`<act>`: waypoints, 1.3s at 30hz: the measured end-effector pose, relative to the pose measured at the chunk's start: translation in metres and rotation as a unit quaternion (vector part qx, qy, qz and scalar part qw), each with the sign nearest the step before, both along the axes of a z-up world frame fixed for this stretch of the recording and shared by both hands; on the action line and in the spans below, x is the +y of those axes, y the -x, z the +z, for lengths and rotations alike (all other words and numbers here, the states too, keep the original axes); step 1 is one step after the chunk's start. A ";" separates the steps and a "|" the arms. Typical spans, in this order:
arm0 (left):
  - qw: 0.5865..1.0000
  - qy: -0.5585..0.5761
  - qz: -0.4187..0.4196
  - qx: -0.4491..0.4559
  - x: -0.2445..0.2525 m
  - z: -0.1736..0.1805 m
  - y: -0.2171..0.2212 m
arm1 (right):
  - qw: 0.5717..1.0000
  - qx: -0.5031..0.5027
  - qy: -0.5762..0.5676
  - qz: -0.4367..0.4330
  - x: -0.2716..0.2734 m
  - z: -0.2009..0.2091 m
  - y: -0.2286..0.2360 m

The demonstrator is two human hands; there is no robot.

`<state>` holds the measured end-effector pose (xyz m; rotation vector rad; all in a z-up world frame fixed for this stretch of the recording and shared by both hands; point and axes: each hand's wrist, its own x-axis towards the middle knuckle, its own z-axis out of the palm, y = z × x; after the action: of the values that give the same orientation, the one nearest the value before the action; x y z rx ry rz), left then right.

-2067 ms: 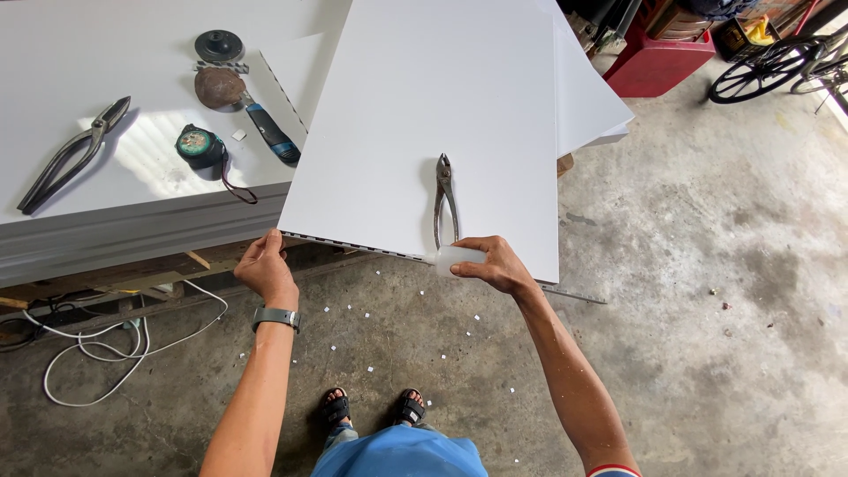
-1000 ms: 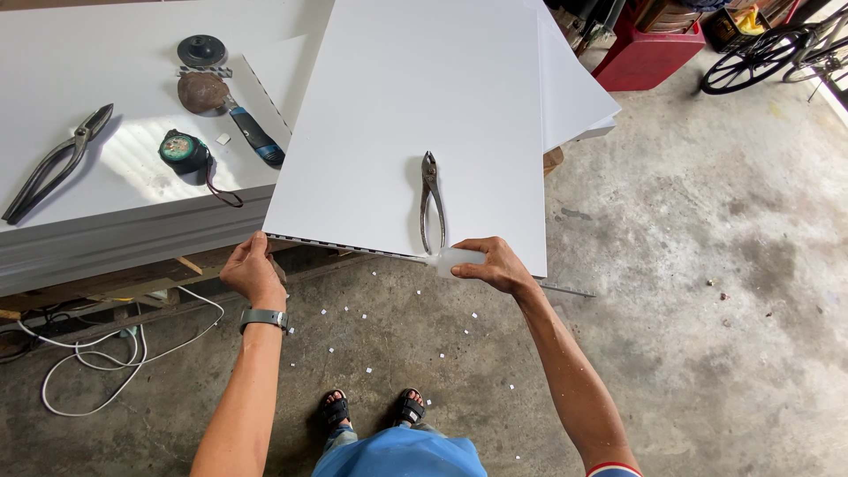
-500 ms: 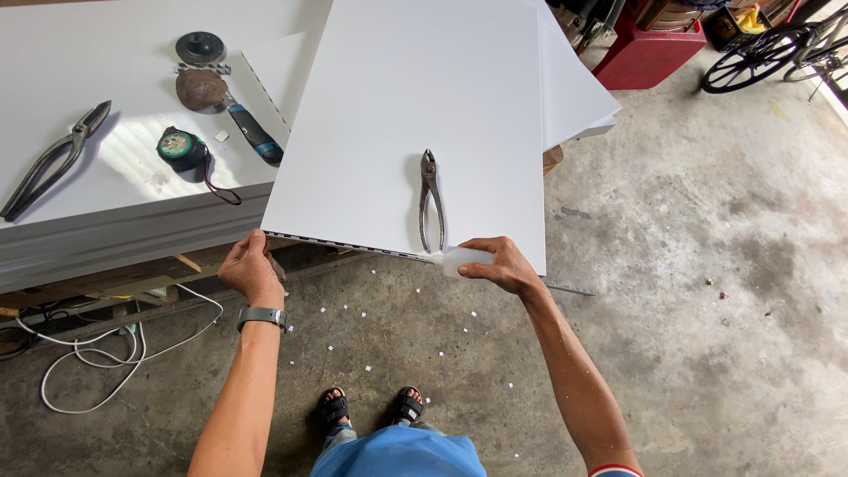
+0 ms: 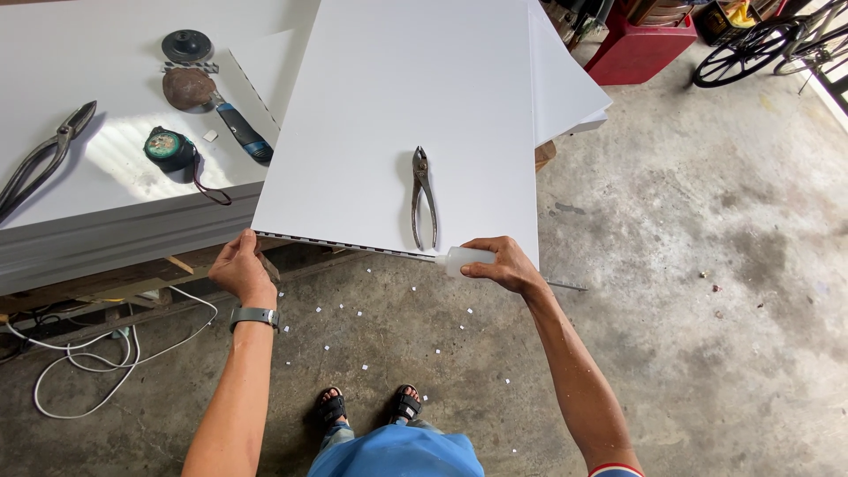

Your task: The user is applying glue to the edges of white plastic sheets and then trimming them with a utility knife.

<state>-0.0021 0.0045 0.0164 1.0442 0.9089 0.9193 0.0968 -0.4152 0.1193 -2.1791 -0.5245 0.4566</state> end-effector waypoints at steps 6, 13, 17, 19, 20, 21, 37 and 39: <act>1.000 -0.014 0.010 0.019 -0.003 0.005 -0.003 | 1.000 0.006 0.010 -0.017 0.000 0.004 0.001; 1.000 -0.008 0.007 -0.023 -0.004 0.006 -0.009 | 1.000 0.012 -0.022 -0.008 -0.011 0.005 0.003; 1.000 0.003 0.006 -0.015 -0.006 0.009 -0.008 | 0.999 0.022 -0.044 -0.013 -0.023 -0.003 0.000; 1.000 -0.004 0.007 -0.012 -0.005 0.012 -0.008 | 0.998 0.018 -0.051 -0.011 -0.025 -0.007 -0.002; 1.000 -0.010 0.008 -0.002 -0.006 0.013 -0.008 | 0.999 0.022 -0.041 -0.020 -0.025 -0.007 -0.002; 1.000 -0.016 0.009 0.008 -0.006 0.015 -0.008 | 0.999 0.026 -0.031 -0.029 -0.026 -0.007 -0.002; 1.000 -0.009 0.009 -0.025 0.000 0.005 -0.011 | 1.000 -0.005 -0.009 0.008 -0.024 0.000 0.000; 1.000 -0.002 0.009 -0.020 0.001 0.003 -0.011 | 1.000 -0.011 -0.014 0.005 -0.027 -0.005 -0.003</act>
<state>0.0085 0.0055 0.0199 1.0189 0.8855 0.9541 0.1001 -0.4424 0.1146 -2.1575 -0.5499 0.4291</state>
